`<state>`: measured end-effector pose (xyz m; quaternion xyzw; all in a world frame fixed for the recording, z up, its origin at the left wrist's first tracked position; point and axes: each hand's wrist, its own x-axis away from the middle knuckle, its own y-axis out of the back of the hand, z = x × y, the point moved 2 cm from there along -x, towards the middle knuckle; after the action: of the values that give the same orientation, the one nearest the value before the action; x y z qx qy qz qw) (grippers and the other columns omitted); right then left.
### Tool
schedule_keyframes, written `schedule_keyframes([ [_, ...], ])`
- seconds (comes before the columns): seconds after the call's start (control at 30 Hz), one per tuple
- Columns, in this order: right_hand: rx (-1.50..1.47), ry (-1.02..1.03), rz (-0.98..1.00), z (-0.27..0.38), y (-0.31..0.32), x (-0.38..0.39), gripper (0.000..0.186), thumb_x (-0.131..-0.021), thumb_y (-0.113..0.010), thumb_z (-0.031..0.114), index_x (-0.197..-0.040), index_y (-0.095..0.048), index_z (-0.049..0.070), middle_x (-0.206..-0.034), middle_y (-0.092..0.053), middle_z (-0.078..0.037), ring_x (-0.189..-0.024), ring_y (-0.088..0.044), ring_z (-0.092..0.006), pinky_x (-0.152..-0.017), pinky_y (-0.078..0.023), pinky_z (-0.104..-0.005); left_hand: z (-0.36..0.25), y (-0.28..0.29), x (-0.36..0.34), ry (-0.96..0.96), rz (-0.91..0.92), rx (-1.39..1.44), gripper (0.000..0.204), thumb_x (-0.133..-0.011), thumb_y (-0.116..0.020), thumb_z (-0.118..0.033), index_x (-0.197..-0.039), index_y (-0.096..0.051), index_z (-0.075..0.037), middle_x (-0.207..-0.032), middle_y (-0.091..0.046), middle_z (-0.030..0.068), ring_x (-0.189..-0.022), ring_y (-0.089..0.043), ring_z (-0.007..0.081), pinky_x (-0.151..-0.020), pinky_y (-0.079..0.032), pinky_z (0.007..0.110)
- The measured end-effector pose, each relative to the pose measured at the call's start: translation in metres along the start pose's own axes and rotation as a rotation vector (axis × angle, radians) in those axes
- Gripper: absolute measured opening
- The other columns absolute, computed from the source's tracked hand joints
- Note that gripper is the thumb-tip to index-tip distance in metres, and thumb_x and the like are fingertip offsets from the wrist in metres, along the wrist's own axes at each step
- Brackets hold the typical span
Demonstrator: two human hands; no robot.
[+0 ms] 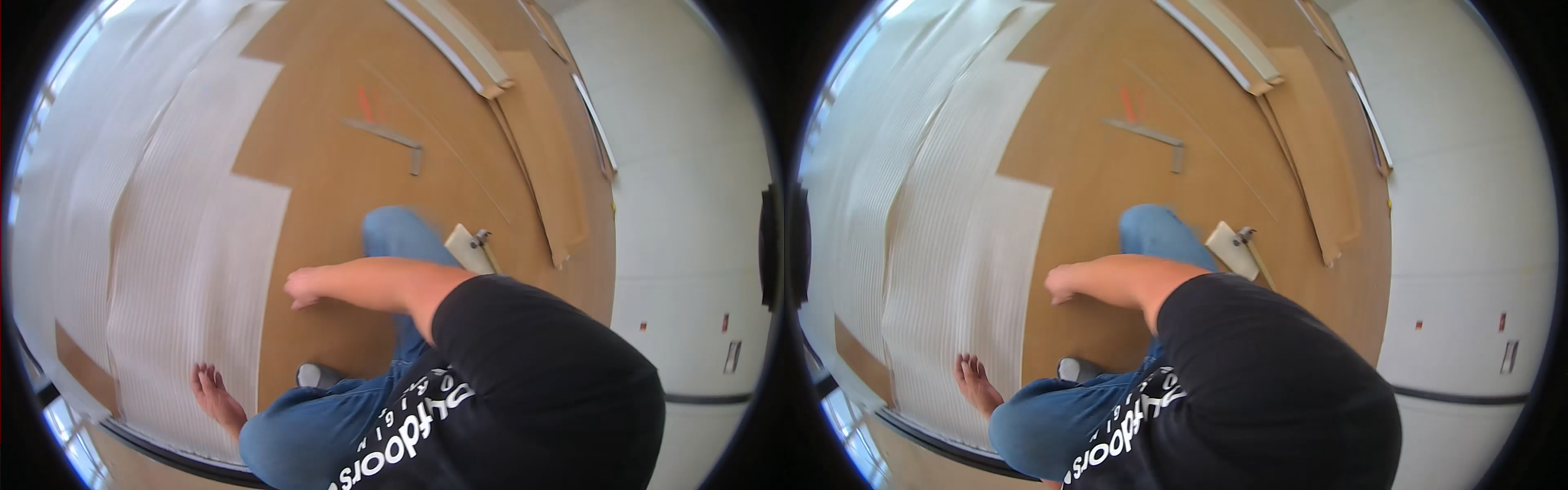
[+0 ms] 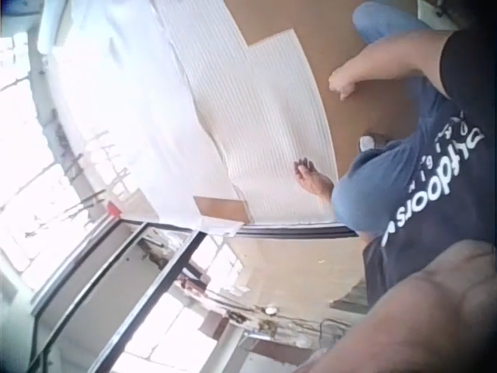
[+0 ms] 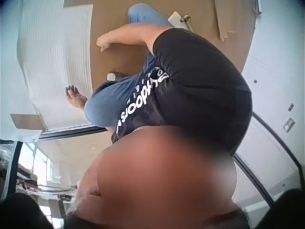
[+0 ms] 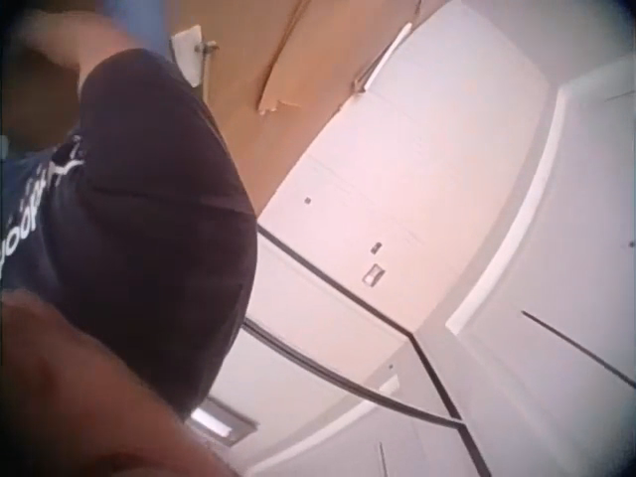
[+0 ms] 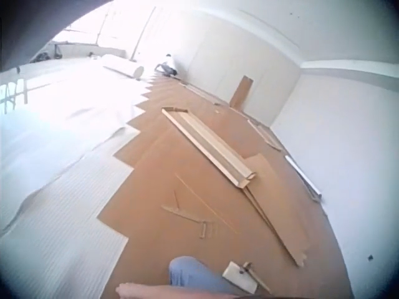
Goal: The person installs flooring panels by positioning them on the floor, using a hammer to tap them into place, and aligning them with existing panels.
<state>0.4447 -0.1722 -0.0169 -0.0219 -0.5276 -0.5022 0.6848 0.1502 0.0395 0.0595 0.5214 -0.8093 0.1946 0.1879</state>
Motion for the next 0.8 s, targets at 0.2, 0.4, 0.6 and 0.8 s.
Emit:
schedule_keyframes([
  [0.2,0.034,0.239,-0.160,-0.017,0.073,0.014,0.035,-0.088,-0.066,0.035,-0.096,-0.077,0.003,-0.091,-0.075,-0.021,-0.084,-0.070,-0.0394,-0.077,-0.056,-0.0520,0.007,0.049,0.020,0.195,0.123,0.206,0.047,-0.104,-0.062,-0.032,-0.148,-0.053,-0.016,-0.137,-0.062,0.0053,-0.117,-0.061,0.0195,-0.100,-0.050,0.039],
  [0.4,-0.522,0.001,-1.459,-0.318,0.071,0.184,0.025,-0.088,-0.064,0.026,-0.092,-0.073,0.003,-0.100,-0.071,-0.018,-0.092,-0.068,-0.0337,-0.079,-0.056,-0.0451,-0.003,-0.040,0.105,0.062,0.155,0.066,0.041,-0.104,-0.061,-0.034,-0.138,-0.062,-0.011,-0.130,-0.064,0.0071,-0.110,-0.064,0.0209,-0.092,-0.054,0.037],
  [0.6,-0.834,-1.301,-1.000,-0.642,-0.156,0.409,0.038,-0.102,-0.048,0.033,-0.109,-0.071,0.004,-0.108,-0.070,-0.014,-0.094,-0.063,-0.0272,-0.080,-0.050,-0.0481,-0.024,-0.112,0.149,0.000,0.111,0.015,0.041,-0.104,-0.062,-0.034,-0.137,-0.062,-0.010,-0.127,-0.065,0.0074,-0.108,-0.063,0.0208,-0.092,-0.054,0.036],
  [0.8,-1.806,-1.012,-1.596,-0.650,-0.221,0.434,0.074,-0.100,-0.059,0.049,-0.154,-0.043,0.001,-0.158,-0.047,-0.020,-0.145,-0.043,-0.0336,-0.116,-0.036,-0.0527,-0.030,-0.119,0.186,-0.027,0.072,-0.041,0.041,-0.104,-0.062,-0.034,-0.136,-0.062,-0.009,-0.125,-0.065,0.0076,-0.107,-0.063,0.0207,-0.092,-0.054,0.036],
])
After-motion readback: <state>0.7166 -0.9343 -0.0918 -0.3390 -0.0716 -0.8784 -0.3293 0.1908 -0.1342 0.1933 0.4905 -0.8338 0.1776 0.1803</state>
